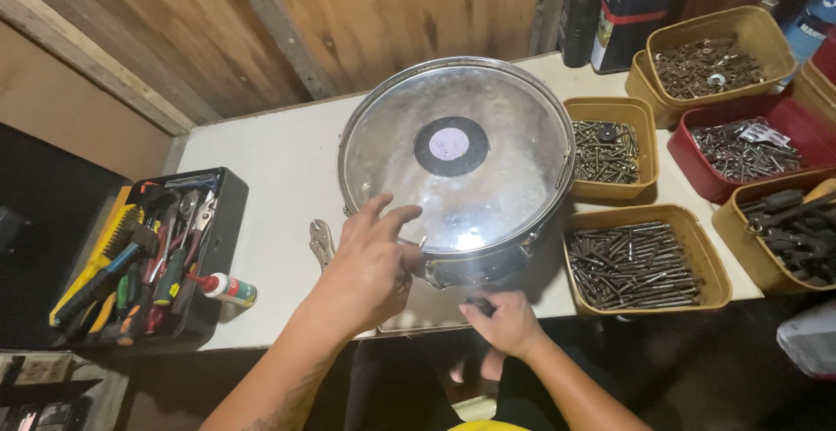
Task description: The person sorts through a container of metal screws on a white table, picking them up and arranging them. The person also briefly handles a metal pot and a pair of pliers on the table.
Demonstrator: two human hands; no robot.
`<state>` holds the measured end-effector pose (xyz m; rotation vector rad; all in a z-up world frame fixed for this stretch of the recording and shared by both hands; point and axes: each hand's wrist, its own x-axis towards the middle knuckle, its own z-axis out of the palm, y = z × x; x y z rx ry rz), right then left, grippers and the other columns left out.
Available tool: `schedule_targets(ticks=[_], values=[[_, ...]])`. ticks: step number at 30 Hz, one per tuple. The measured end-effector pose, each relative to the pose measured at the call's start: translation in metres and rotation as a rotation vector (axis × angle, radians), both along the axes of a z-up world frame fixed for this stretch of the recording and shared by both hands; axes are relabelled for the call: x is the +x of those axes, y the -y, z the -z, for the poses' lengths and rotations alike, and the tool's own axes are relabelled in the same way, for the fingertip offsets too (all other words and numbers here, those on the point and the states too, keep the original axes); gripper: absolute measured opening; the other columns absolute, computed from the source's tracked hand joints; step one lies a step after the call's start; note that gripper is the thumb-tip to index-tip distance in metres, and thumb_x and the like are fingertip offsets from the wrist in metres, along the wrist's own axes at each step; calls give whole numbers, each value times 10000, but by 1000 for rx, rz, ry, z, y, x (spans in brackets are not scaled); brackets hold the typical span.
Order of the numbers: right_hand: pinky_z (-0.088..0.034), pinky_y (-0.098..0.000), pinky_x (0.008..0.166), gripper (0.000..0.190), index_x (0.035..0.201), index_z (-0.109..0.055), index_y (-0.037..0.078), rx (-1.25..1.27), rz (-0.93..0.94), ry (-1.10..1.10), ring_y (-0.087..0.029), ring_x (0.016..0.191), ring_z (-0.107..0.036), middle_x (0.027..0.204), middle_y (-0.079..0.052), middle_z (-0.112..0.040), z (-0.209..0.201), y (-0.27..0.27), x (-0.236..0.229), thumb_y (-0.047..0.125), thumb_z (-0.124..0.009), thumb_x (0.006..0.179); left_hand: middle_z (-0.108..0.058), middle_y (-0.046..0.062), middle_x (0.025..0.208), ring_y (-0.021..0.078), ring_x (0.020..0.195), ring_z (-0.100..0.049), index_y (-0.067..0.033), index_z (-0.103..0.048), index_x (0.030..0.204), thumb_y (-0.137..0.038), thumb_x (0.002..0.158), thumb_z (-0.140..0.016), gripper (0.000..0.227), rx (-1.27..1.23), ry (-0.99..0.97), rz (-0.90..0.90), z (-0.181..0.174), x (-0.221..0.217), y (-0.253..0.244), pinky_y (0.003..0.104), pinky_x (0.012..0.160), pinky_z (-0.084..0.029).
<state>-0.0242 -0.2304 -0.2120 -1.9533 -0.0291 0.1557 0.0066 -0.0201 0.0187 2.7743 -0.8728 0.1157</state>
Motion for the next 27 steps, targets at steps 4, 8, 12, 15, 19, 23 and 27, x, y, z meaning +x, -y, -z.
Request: schedule_targets(ticks=[4, 8, 12, 15, 19, 23, 27], values=[[-553, -235, 598, 234, 923, -890, 179, 0, -39, -28, -54, 571, -681, 835, 50, -872, 1, 2, 0, 350, -764, 825, -563, 121, 1460, 441, 1450, -321, -157, -815, 656, -163, 747, -640, 198, 106, -16, -140, -8, -3, -6, 673, 1099, -295], [-508, -248, 613, 214, 930, -894, 195, -10, -20, 31, -33, 599, -593, 719, 105, -806, -3, 1, 0, 333, -774, 818, -536, 150, 1491, 425, 1466, -317, -156, -868, 843, -373, 828, -594, 350, 99, -60, -232, -7, -3, 7, 635, 1143, -264], [-594, -223, 813, 246, 964, -878, 139, 34, -1, -1, -64, 851, -796, 954, 27, -873, -7, 0, -1, 301, -776, 809, -632, 216, 1349, 501, 1347, -464, -62, -797, 706, -407, 780, -747, 356, 92, 258, -196, 7, -4, 14, 639, 1039, -366], [-595, -227, 773, 242, 956, -877, 135, 33, -3, 18, -62, 825, -790, 936, 32, -873, -7, 1, -2, 302, -773, 814, -589, 231, 1376, 526, 1353, -420, -103, -790, 767, -133, 703, -677, 133, 70, 196, -115, 5, -5, 13, 655, 1032, -363], [-585, -221, 792, 187, 878, -871, 114, 80, -13, 109, -50, 809, -775, 878, 42, -866, 0, 1, 0, 255, -765, 816, -579, 144, 1398, 499, 1394, -360, -211, -819, 746, -24, 637, -637, 283, -17, 86, -9, 14, -3, 2, 663, 1049, -338], [-651, -233, 828, 242, 989, -866, 128, 81, -27, -14, -102, 861, -830, 989, -14, -870, -5, 3, 0, 281, -767, 830, -522, 159, 1492, 469, 1468, -288, -134, -810, 707, -133, 728, -702, 110, 109, -72, -116, -13, -13, 6, 690, 1145, -245], [-635, -227, 815, 246, 991, -870, 129, 70, -17, -26, -86, 845, -814, 987, 8, -872, -10, 3, -1, 281, -766, 827, -604, 179, 1404, 483, 1383, -414, -126, -824, 687, -235, 748, -631, 229, 120, 159, -161, -7, -12, 6, 648, 1057, -344]])
